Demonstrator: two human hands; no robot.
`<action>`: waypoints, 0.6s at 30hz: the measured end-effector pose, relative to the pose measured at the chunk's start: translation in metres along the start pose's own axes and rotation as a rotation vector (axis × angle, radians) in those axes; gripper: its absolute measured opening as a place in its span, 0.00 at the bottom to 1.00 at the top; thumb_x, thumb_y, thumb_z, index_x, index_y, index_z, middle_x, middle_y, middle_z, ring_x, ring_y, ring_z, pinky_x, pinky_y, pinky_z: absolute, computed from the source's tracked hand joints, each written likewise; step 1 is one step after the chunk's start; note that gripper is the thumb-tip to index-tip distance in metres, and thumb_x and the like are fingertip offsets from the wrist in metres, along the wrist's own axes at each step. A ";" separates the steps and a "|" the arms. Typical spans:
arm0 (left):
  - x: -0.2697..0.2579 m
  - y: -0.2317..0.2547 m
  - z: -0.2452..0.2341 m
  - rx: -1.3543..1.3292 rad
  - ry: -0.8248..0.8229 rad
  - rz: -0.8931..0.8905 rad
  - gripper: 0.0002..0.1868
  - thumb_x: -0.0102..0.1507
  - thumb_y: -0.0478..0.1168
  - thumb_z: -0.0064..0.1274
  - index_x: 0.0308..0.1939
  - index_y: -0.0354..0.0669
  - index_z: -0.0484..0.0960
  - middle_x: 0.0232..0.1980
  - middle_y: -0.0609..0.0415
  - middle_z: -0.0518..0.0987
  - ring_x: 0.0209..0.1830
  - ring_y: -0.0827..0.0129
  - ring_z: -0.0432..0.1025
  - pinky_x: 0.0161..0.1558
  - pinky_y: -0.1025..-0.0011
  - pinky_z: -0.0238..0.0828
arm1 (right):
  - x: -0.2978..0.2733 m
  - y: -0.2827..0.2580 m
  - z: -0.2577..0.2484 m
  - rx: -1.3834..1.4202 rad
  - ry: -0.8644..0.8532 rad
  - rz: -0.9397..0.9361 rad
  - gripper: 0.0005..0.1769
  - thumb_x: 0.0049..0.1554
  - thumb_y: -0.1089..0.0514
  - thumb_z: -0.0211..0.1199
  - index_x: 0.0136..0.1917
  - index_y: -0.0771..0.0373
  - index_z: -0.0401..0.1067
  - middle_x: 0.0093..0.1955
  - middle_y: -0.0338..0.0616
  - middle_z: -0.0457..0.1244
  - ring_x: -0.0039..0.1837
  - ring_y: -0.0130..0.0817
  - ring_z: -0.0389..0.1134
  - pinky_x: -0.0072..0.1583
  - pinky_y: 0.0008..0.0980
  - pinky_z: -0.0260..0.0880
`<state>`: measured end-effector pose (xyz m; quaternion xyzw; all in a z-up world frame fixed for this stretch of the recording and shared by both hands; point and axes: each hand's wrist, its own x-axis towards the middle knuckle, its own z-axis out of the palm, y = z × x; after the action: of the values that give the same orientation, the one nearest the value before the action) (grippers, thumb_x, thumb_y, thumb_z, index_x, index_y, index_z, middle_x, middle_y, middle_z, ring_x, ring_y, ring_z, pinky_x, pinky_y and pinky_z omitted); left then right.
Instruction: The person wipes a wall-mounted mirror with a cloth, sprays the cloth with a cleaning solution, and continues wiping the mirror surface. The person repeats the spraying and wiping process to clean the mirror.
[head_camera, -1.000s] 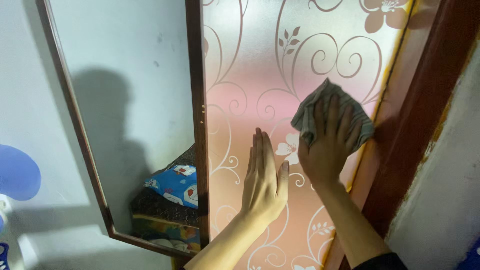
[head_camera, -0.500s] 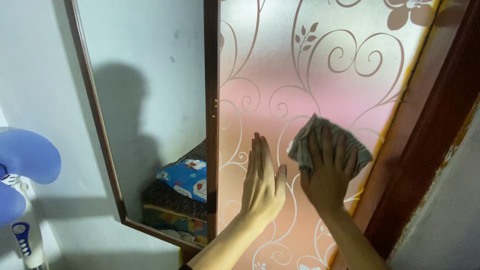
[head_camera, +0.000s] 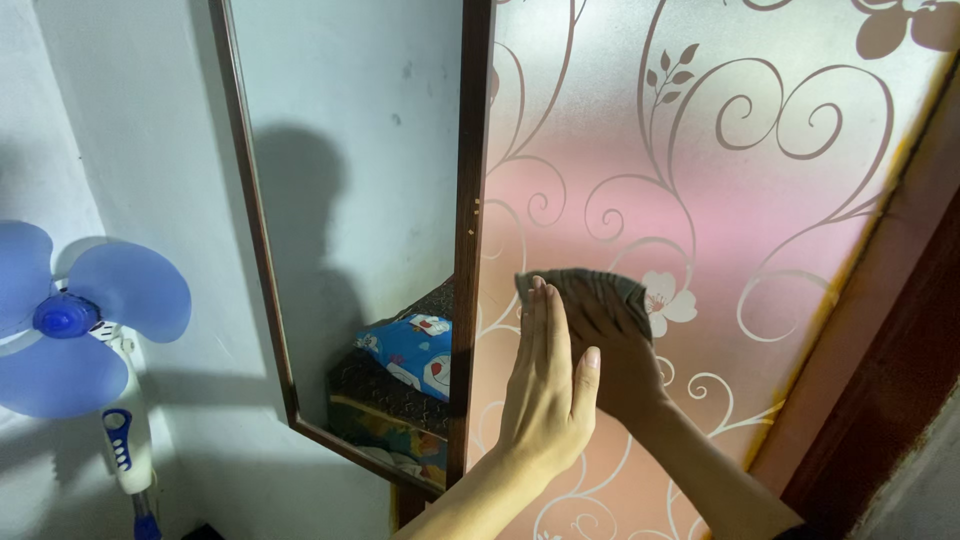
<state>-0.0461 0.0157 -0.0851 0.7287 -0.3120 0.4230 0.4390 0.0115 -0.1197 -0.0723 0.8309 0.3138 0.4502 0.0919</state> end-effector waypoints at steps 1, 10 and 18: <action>0.000 0.000 -0.001 -0.001 -0.009 -0.012 0.36 0.72 0.44 0.35 0.75 0.19 0.43 0.79 0.21 0.43 0.81 0.32 0.39 0.78 0.49 0.39 | 0.009 0.005 -0.002 -0.078 0.024 0.004 0.35 0.55 0.50 0.55 0.74 0.59 0.56 0.78 0.48 0.51 0.79 0.49 0.47 0.76 0.55 0.42; 0.006 0.008 -0.011 -0.080 0.018 -0.046 0.36 0.72 0.44 0.35 0.76 0.20 0.43 0.80 0.21 0.42 0.83 0.33 0.39 0.78 0.50 0.39 | 0.105 0.006 0.002 -0.268 0.094 -0.058 0.41 0.53 0.47 0.54 0.78 0.54 0.52 0.80 0.43 0.46 0.80 0.45 0.45 0.76 0.50 0.40; -0.001 0.001 -0.009 -0.052 -0.012 -0.066 0.36 0.73 0.45 0.33 0.76 0.21 0.43 0.81 0.25 0.42 0.83 0.36 0.39 0.79 0.51 0.35 | 0.020 -0.026 0.028 0.051 -0.067 -0.078 0.38 0.53 0.50 0.54 0.76 0.60 0.55 0.78 0.44 0.48 0.79 0.44 0.47 0.76 0.49 0.42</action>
<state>-0.0503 0.0236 -0.0838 0.7295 -0.3012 0.3955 0.4698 0.0306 -0.0834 -0.0854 0.8347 0.3542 0.4100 0.0989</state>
